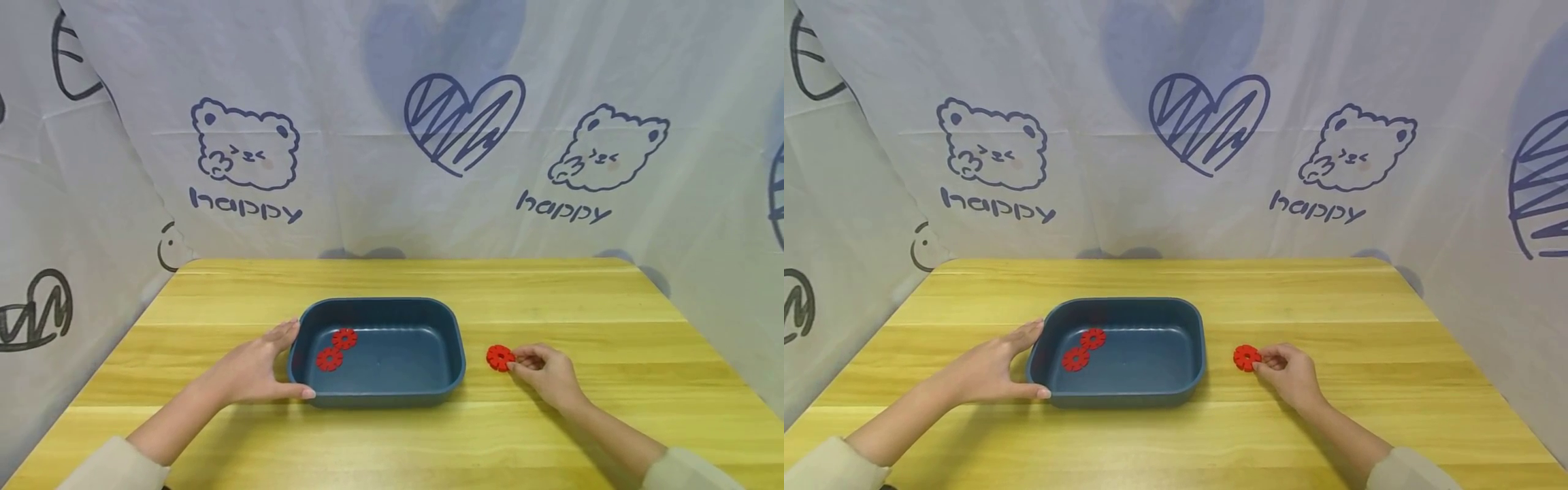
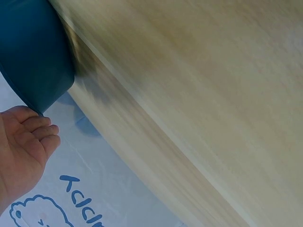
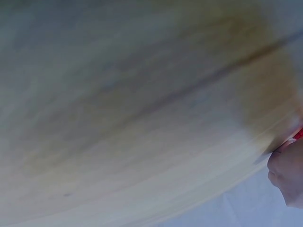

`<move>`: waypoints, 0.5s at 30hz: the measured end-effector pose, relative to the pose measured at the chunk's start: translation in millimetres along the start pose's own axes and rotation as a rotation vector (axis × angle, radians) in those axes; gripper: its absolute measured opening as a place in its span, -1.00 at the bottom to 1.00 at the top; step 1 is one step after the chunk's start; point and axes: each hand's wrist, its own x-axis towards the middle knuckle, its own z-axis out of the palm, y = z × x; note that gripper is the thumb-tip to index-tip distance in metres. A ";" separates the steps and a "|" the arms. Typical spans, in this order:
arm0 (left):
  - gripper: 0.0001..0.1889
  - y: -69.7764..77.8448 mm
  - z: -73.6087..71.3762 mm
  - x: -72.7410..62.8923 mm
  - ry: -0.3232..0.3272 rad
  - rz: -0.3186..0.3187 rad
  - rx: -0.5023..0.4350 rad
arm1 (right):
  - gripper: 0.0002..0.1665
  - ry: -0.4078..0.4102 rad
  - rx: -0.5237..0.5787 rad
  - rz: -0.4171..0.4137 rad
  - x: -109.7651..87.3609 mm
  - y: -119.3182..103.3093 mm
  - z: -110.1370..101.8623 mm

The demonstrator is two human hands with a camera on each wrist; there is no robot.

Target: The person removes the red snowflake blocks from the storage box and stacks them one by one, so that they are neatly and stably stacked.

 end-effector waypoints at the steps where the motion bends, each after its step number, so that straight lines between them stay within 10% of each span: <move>1: 0.18 0.0 0.2 0.0 0.001 0.000 -0.002 | -0.74 -0.002 0.000 0.005 0.0 -0.2 0.0; 15: 0.18 0.2 0.9 -0.2 -0.004 -0.010 -0.013 | -0.74 -0.012 -0.004 -0.002 0.4 0.8 -0.9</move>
